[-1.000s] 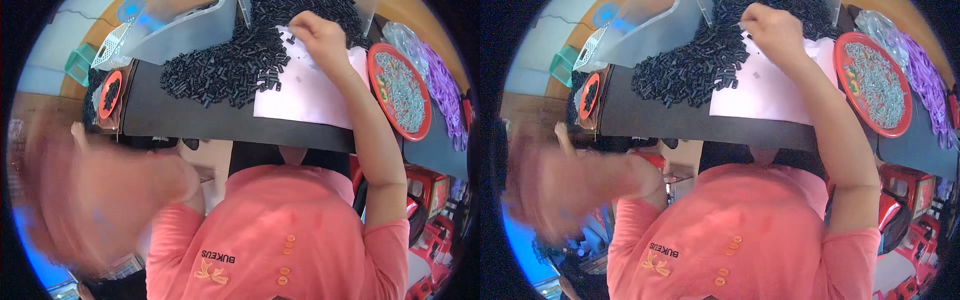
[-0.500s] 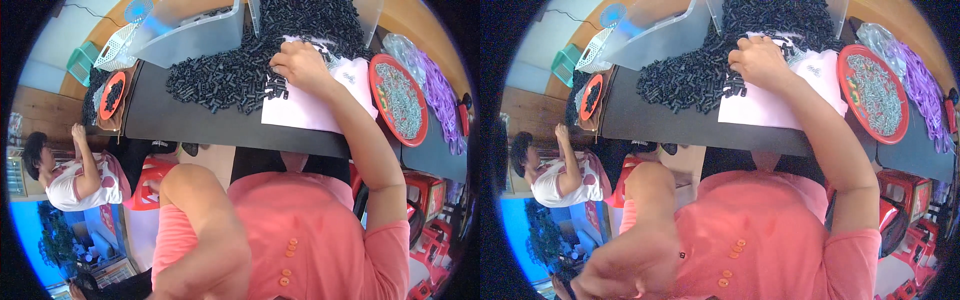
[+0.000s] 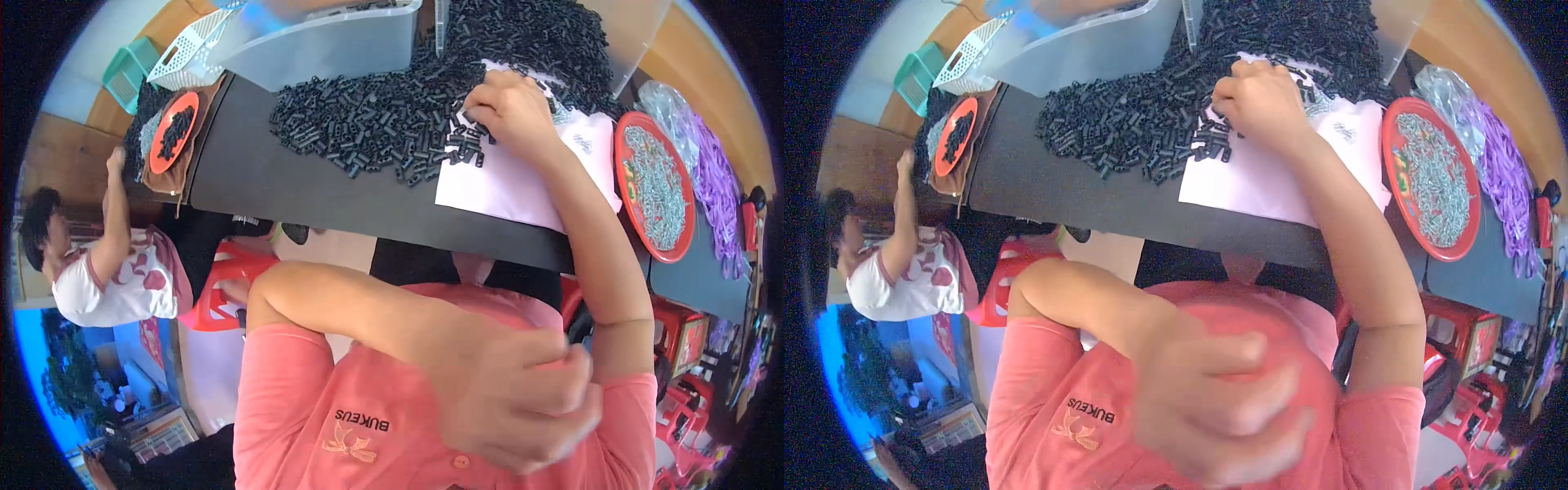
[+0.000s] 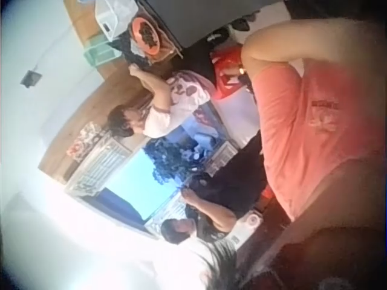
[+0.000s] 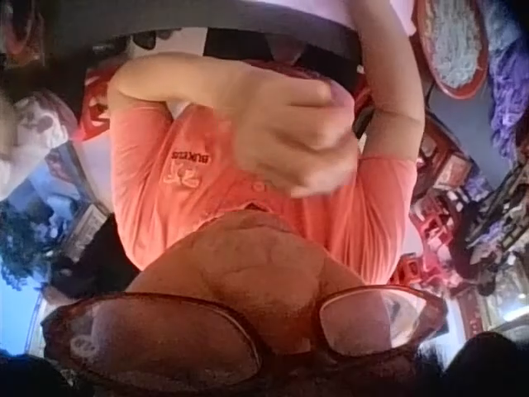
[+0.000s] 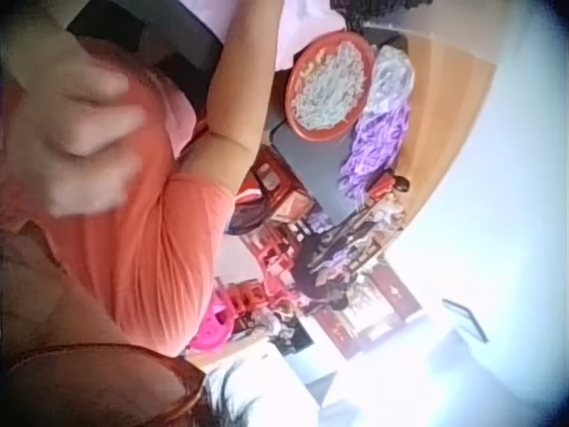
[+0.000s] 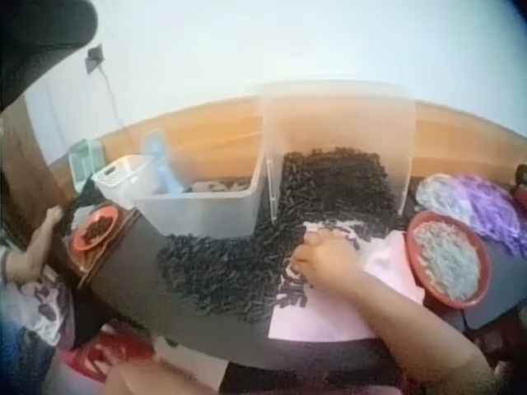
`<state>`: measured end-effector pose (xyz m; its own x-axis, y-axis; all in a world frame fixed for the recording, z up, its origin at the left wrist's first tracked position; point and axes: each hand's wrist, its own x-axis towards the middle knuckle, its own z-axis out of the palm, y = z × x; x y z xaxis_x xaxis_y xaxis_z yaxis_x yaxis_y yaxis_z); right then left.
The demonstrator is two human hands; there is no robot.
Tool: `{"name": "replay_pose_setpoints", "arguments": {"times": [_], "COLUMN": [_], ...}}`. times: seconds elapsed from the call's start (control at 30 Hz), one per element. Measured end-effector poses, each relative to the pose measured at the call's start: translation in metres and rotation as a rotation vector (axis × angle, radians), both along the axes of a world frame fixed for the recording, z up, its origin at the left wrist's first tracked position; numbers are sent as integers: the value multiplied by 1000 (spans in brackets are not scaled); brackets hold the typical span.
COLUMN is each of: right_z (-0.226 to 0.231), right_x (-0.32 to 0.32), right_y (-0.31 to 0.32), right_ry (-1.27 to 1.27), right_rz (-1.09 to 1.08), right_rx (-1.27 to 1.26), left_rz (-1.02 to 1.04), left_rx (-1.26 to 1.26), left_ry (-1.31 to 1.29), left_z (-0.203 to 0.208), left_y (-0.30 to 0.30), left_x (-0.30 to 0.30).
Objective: The person assembles plastic buckle components by picking up plastic parts and fitting small metal pieces into them by hand.
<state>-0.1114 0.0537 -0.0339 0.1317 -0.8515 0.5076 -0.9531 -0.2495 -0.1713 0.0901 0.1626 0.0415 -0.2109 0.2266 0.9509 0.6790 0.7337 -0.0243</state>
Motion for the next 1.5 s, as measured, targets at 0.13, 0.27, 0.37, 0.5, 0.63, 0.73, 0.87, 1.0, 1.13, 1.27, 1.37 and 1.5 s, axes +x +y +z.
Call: {"name": "replay_pose_setpoints", "arguments": {"times": [0.13,0.27,0.37,0.5,0.63,0.73,0.87,1.0,1.13,1.27,1.37,1.5], "right_z": [-9,-3,-6,-12,-16,-19,2,32,40,49,57,59], "right_x": [-5,4,9,7,12,12,5,7,6,-1,-7,-12], "right_y": [-6,1,0,-1,-3,-8,-1,17,24,30,35,38], "right_ry": [-27,-14,-15,6,93,160,-118,-209,-143,-208,-294,-267], "right_rz": [1,-55,-59,-50,-46,-56,-34,83,160,171,178,192], "right_rx": [2,-5,-10,-70,-122,-163,-92,-183,-264,-256,-239,-247], "left_rz": [16,41,39,-44,-56,229,527,407,135,16,-78,-139], "left_rx": [-61,-183,-265,-367,124,232,1099,1352,1460,1479,1485,1479], "left_ry": [-51,-131,-206,-293,-300,-534,-692,-838,-922,-887,-874,-889], "left_z": [9,22,28,27,-2,-8,-7,-17,-24,-23,-20,-20], "left_y": [0,-6,-3,7,17,-41,-108,-149,-158,-155,-154,-155], "left_x": [0,5,6,-7,-18,-7,-10,-17,-25,-32,-39,-45]}}
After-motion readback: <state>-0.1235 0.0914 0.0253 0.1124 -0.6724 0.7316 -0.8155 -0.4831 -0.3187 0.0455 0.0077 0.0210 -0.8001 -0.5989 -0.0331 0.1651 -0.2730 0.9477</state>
